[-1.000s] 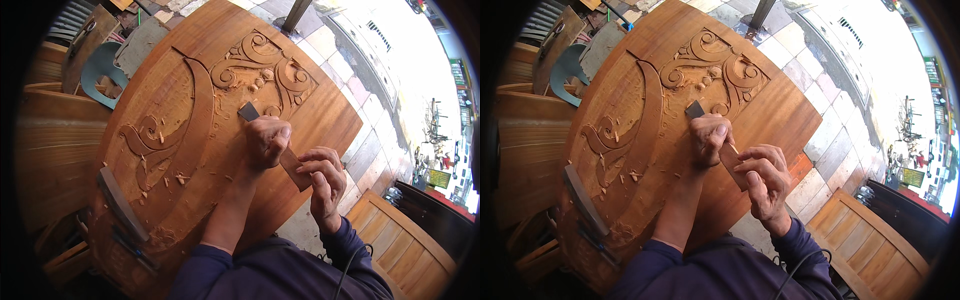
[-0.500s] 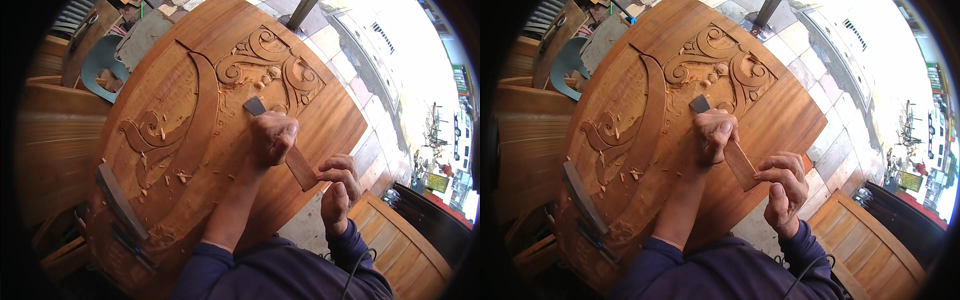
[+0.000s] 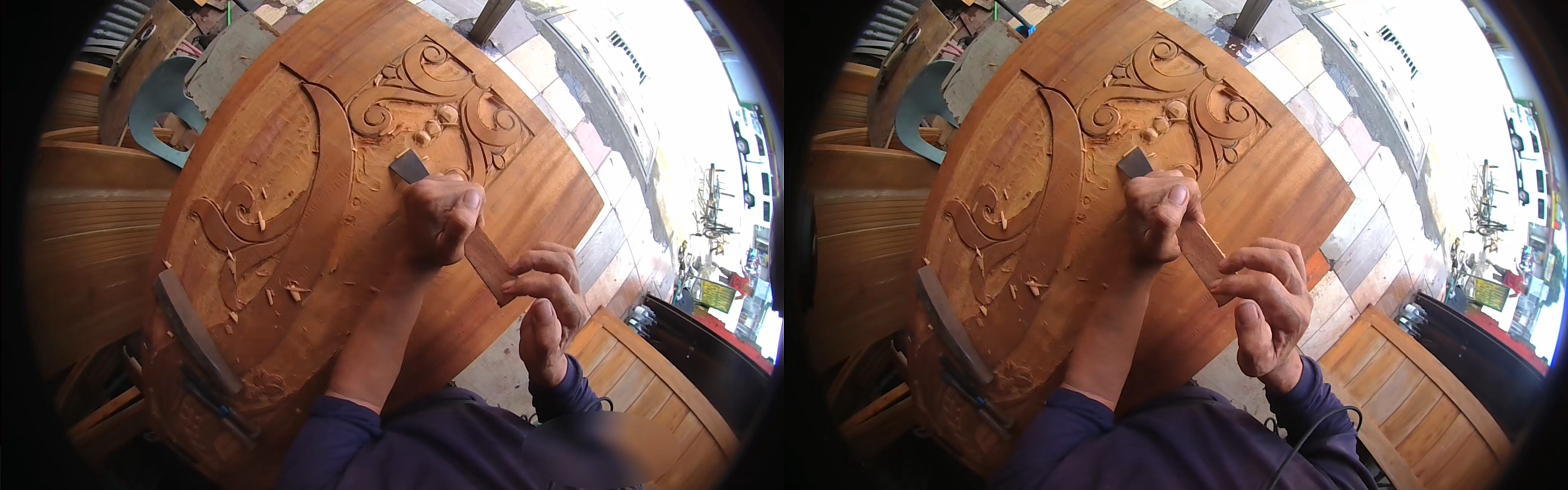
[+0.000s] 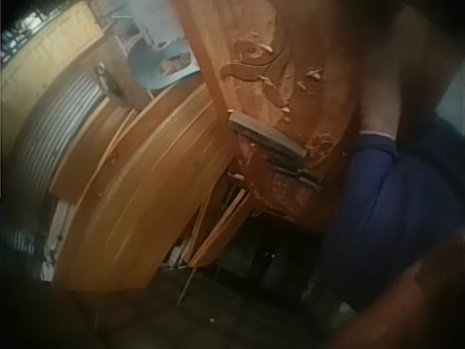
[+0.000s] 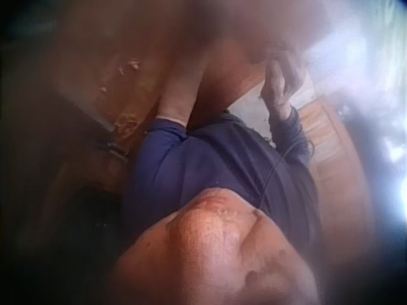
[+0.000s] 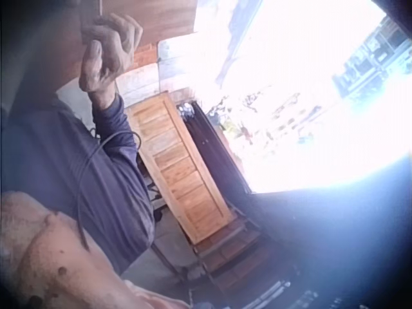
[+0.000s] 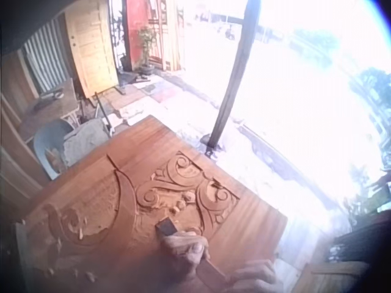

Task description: The person carves a floral pattern into a wooden panel using a chisel and a wooden mallet, clearing away shavings by hand.

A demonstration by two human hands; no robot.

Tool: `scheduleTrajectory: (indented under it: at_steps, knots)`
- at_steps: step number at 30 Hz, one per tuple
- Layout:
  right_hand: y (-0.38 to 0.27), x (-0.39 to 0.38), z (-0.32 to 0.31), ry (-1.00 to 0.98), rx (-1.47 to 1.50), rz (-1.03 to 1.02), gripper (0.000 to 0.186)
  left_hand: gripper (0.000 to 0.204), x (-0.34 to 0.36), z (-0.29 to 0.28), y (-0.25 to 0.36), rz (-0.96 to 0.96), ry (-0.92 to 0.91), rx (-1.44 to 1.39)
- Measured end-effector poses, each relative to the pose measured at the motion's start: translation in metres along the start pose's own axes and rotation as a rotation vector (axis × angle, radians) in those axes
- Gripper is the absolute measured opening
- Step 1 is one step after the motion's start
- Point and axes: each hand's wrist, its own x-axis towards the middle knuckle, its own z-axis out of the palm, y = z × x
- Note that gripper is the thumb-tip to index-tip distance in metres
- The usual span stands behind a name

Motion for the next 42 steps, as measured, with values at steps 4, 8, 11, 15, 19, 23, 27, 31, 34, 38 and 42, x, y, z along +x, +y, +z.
scheduleTrajectory:
  at_steps: [4,8,11,15,19,23,27,31,34,38,42]
  knots:
    - [0.009,0.011,0.004,-0.055,0.070,-0.022,0.037,0.054,0.003,0.003,-0.002,0.035,0.012,-0.014]
    - [0.027,0.031,0.025,-0.087,0.124,0.025,0.038,0.055,0.012,0.002,-0.009,0.031,0.020,0.008]
    - [0.018,0.006,0.009,0.058,0.013,0.032,0.042,0.055,0.005,-0.001,-0.005,0.028,-0.003,0.019]
    - [0.008,-0.003,-0.009,0.163,0.072,-0.039,0.047,0.054,0.001,0.006,-0.001,0.018,0.010,-0.063]
    - [0.002,0.001,-0.016,0.162,0.146,-0.040,0.049,0.054,0.004,0.007,-0.002,0.042,0.005,-0.042]
    - [0.015,0.036,0.006,-0.088,0.040,-0.012,0.042,0.052,0.006,0.018,-0.007,0.028,0.063,-0.080]
    - [0.023,0.026,0.008,-0.008,0.040,0.014,0.040,0.048,0.007,0.012,-0.008,0.053,0.052,-0.009]
    - [0.024,0.013,-0.006,0.067,0.099,-0.077,0.040,0.052,0.006,0.009,-0.005,-0.001,0.072,-0.060]
    - [0.037,0.040,0.022,-0.092,0.047,-0.083,0.038,0.052,0.014,0.007,-0.010,0.050,0.035,0.097]
    - [0.027,0.033,0.022,-0.040,0.029,-0.113,0.038,0.053,0.010,-0.001,-0.007,0.051,0.021,0.059]
    - [0.028,-0.006,-0.001,0.098,0.019,-0.061,0.040,0.051,0.000,0.007,0.001,0.022,-0.023,0.029]
